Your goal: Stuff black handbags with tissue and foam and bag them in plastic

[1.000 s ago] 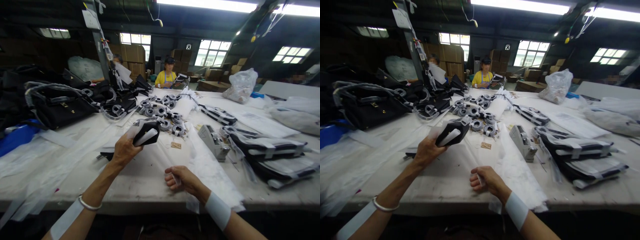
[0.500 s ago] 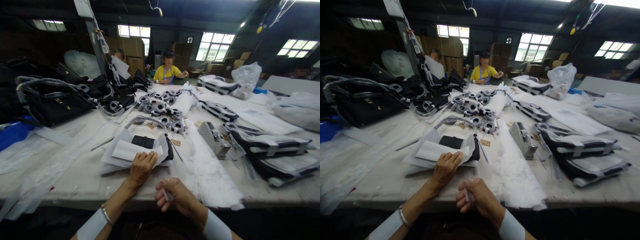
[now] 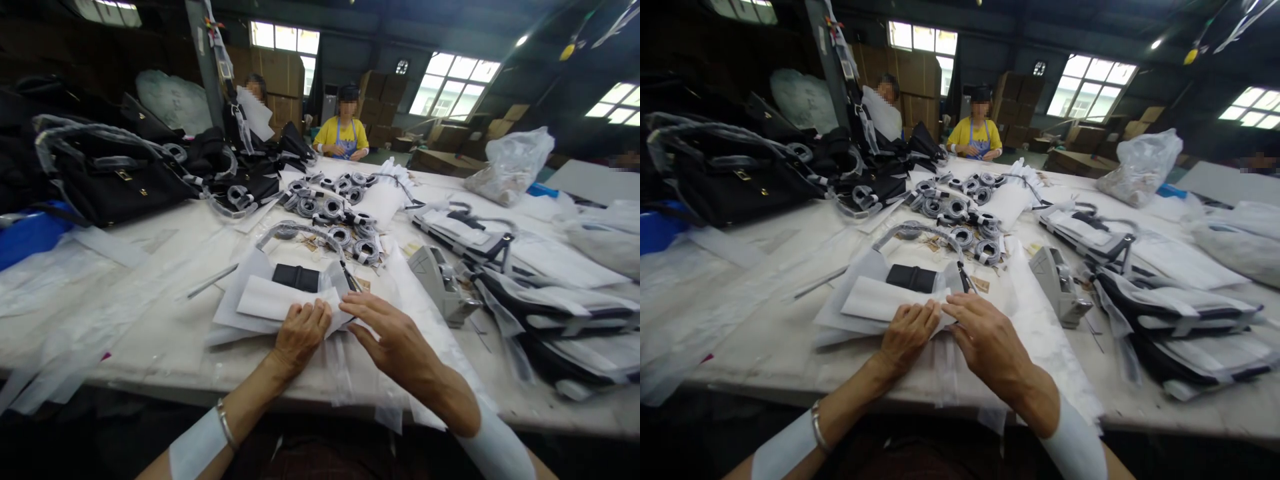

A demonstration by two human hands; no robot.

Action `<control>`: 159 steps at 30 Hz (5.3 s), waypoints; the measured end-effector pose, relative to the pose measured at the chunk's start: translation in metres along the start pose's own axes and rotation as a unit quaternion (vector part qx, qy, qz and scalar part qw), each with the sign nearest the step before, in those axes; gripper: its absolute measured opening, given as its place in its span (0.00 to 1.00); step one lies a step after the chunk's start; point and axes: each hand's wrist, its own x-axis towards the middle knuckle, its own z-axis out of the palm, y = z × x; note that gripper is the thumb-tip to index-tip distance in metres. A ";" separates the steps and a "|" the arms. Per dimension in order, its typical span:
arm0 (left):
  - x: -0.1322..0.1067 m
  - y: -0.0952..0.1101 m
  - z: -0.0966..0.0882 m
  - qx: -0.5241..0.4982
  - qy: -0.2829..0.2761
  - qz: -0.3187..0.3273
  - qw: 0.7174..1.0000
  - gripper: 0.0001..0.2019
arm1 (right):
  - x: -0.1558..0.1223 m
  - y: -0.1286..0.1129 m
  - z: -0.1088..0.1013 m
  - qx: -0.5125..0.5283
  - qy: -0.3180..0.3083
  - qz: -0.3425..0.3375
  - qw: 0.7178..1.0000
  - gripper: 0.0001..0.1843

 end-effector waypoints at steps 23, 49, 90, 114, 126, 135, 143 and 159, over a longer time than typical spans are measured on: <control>-0.007 -0.018 -0.012 -0.433 -0.023 -0.094 0.896 0.10 | -0.022 0.072 0.057 -0.187 0.061 -0.243 0.950 0.21; -0.005 -0.007 0.004 -0.284 0.064 -0.036 0.956 0.08 | -0.023 0.065 0.046 -0.170 0.089 -0.232 0.954 0.06; -0.005 -0.006 0.000 -0.278 0.047 -0.028 0.959 0.09 | -0.056 0.048 0.067 -0.157 -0.048 -0.154 0.974 0.12; -0.009 -0.008 0.003 -0.235 0.078 0.010 0.969 0.09 | -0.009 0.033 0.038 -0.038 0.041 -0.109 0.992 0.11; 0.006 0.003 -0.019 -0.286 0.032 -0.155 0.945 0.08 | 0.060 0.053 0.031 -0.046 -0.057 0.064 0.995 0.07; 0.017 0.009 -0.012 -0.184 0.038 -0.187 0.964 0.12 | 0.074 0.071 0.041 -0.045 -0.075 0.146 0.985 0.07; 0.015 0.006 -0.008 -0.204 0.049 -0.160 0.965 0.07 | 0.072 0.091 0.051 -0.020 -0.075 0.159 0.984 0.07; 0.002 -0.003 -0.002 -0.240 0.036 -0.021 0.970 0.08 | 0.083 0.092 0.064 -0.025 -0.005 0.214 0.977 0.08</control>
